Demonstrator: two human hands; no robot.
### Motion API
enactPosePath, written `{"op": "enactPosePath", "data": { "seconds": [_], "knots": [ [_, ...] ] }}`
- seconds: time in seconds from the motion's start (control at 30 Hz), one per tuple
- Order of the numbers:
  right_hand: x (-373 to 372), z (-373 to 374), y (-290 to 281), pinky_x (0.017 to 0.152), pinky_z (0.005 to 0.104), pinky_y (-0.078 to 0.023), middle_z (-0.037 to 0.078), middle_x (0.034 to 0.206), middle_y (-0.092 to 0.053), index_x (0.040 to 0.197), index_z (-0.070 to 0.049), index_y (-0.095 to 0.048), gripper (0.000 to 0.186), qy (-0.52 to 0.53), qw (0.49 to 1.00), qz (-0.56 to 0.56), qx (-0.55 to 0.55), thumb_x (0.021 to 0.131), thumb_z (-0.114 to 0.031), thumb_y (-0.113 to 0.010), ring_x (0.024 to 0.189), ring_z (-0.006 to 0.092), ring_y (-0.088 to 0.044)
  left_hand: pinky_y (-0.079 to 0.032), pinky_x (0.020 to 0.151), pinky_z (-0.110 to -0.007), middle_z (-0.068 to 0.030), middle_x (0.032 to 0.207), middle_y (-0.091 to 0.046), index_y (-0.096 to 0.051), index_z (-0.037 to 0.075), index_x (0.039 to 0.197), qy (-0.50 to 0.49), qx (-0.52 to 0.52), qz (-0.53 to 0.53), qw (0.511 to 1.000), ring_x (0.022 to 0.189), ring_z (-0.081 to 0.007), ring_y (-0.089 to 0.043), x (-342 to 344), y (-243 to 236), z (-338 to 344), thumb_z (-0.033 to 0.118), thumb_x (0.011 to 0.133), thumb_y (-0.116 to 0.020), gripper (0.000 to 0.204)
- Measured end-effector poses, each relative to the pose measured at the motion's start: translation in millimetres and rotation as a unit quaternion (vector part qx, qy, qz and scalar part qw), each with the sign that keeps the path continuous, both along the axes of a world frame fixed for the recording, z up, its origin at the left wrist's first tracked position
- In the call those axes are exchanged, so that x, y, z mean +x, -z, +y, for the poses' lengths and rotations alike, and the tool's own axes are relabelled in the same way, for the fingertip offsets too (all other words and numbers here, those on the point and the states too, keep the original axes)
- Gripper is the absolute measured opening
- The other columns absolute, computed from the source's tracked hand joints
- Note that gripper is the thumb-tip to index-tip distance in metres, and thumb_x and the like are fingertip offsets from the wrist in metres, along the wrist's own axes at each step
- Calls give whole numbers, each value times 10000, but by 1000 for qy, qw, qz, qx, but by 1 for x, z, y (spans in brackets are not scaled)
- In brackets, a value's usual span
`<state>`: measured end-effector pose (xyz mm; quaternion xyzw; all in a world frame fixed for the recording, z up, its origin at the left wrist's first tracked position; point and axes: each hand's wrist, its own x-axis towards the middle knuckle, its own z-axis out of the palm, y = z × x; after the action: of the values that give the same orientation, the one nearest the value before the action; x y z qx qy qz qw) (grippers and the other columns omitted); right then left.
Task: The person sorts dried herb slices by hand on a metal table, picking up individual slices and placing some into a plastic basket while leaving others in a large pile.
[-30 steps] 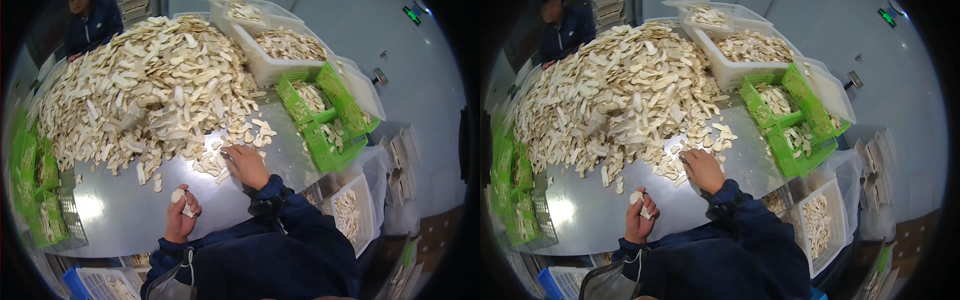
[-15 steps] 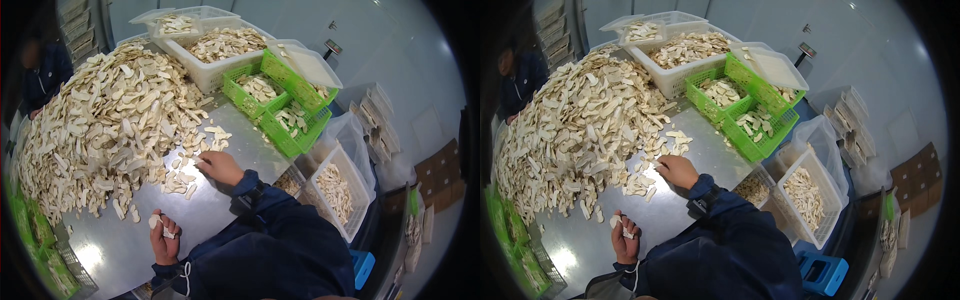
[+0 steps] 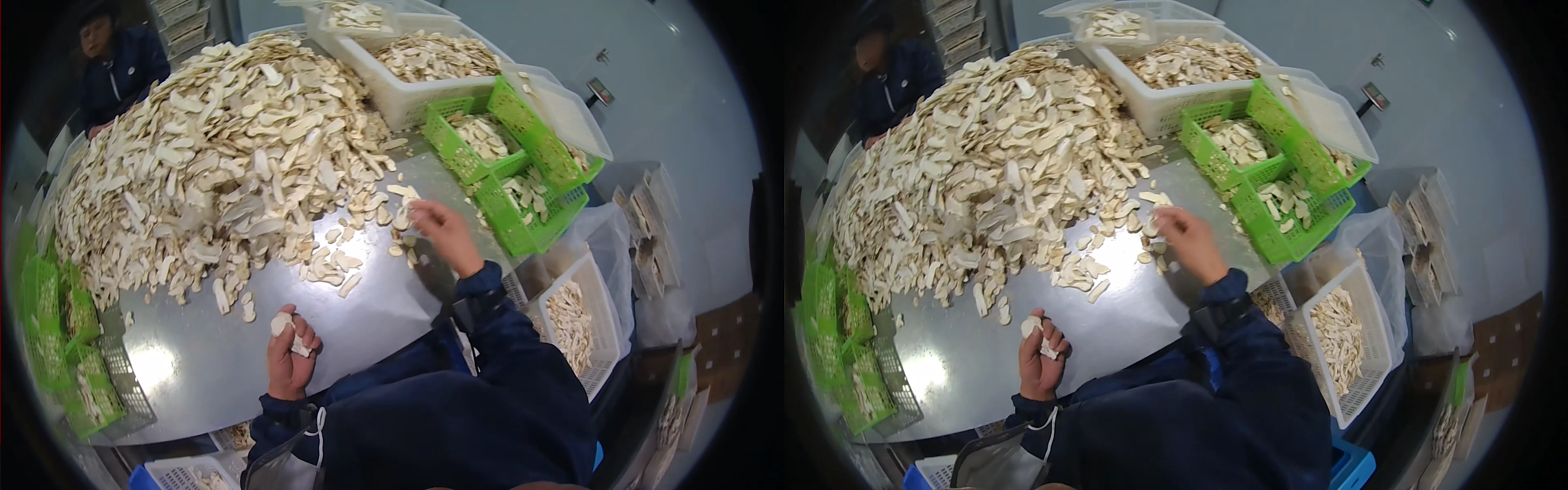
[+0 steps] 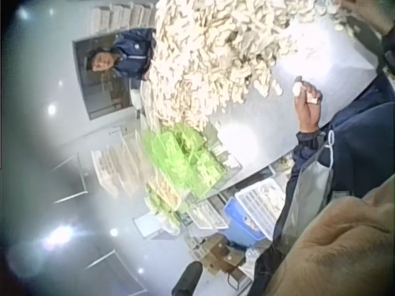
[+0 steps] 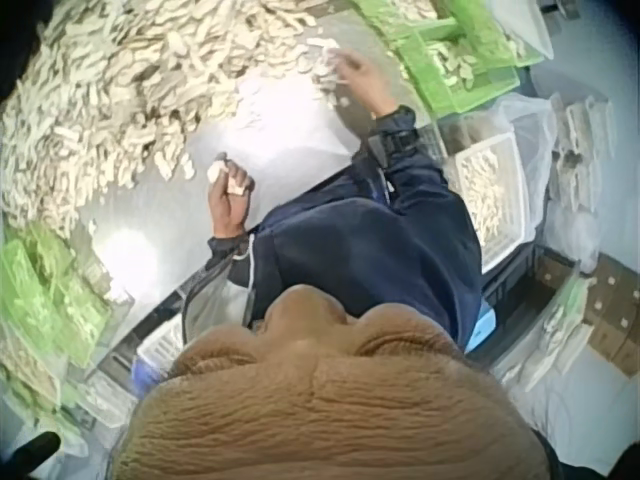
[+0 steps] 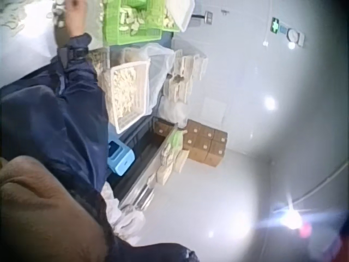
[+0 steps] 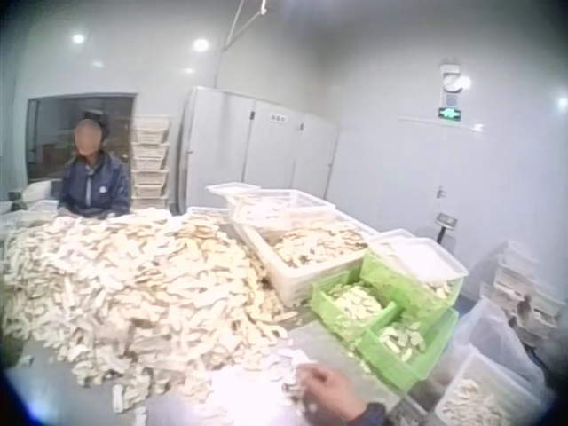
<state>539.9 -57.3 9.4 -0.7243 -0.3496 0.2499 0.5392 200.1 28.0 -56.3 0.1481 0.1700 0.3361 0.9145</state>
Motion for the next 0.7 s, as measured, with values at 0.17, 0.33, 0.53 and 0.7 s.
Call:
{"op": "enactPosePath", "data": {
  "seconds": [0.17, 0.33, 0.53, 0.7],
  "knots": [
    [-77, 40, 20, 834, 439, -522, 131, 1017, -690, 1144, -78, -673, 308, -140, 937, -319, -31, 861, -197, -644, 935, 358, -638, -462, 713, -339, -50, 902, -536, -486, 77, 1333, 9, 9, -22, 1000, 783, -170, -533, -5, 2, 2, 158, 1014, -539, 333],
    [-88, 46, 21, 794, 440, -519, 136, 974, -667, 1139, -92, -663, 294, -151, 924, -337, -102, 873, -214, -634, 947, 340, -642, -462, 710, -341, -49, 902, -538, -486, 76, 1330, -1, 11, -22, 1000, 781, -170, -536, -5, 2, 1, 153, 1013, -539, 331],
    [-70, 33, 33, 732, 402, -524, 159, 936, -699, 1200, -25, -628, 342, -109, 962, -239, -72, 885, -156, -640, 809, 319, -671, -468, 706, -345, -54, 909, -548, -486, 74, 1331, 1, 1, -22, 1000, 779, -175, -544, -3, 6, 1, 161, 1009, -550, 340],
    [-68, 27, 40, 674, 321, -511, 118, 834, -686, 1161, 31, -619, 359, -83, 991, -93, -57, 914, -228, -651, 715, 199, -647, -477, 709, -350, -56, 909, -547, -482, 70, 1334, 7, 1, -24, 1000, 780, -180, -548, -2, 6, 1, 161, 1009, -550, 344]
  ]
}}
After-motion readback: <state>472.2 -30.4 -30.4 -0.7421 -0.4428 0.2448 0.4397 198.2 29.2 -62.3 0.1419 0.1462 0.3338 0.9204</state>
